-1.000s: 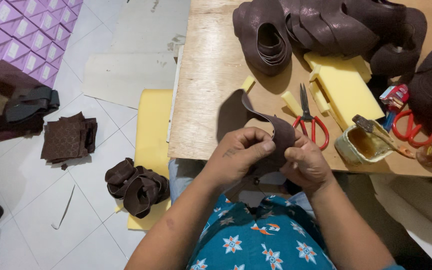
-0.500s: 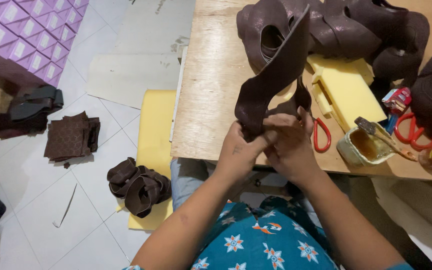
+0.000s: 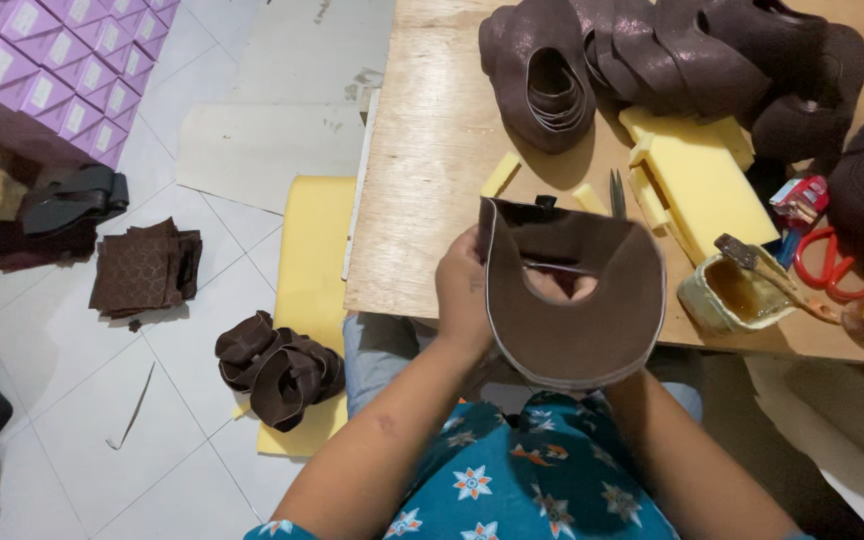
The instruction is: The person assembles a brown shoe upper by inserting a yellow foam insert into the heel area and pressing the edges to secure it. They handle the shoe repeatedly, adjusting the foam and checking the fit.
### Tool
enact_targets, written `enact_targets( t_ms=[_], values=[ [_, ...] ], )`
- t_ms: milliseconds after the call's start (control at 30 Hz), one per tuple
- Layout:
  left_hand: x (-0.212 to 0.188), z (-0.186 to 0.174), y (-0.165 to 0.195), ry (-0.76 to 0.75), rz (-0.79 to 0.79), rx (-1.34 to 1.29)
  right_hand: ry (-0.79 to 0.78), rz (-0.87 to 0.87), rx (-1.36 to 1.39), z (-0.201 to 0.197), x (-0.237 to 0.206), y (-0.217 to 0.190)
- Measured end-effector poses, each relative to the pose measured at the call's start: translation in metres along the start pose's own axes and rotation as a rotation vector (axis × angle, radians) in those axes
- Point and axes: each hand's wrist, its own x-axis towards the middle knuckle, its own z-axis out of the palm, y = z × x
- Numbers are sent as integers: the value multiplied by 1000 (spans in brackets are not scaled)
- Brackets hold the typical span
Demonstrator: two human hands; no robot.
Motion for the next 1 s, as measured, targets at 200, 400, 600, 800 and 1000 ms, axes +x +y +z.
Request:
enact_targets(
  t_ms=[200,400,600,800,1000],
  values=[
    [6,7,0,-78,264,641,-6,142,678,20,23,-16],
    [5,6,5,36,150,388,-134,180,671,26,28,-27],
    [10,2,15,126,-77,351,-89,94,354,23,19,-36],
    [16,-15,8,117,-15,295,-67,154,499,16,24,-33],
    [30,-25,-6,90,-174,-77,-82,-81,343,18,19,-28]
  ],
)
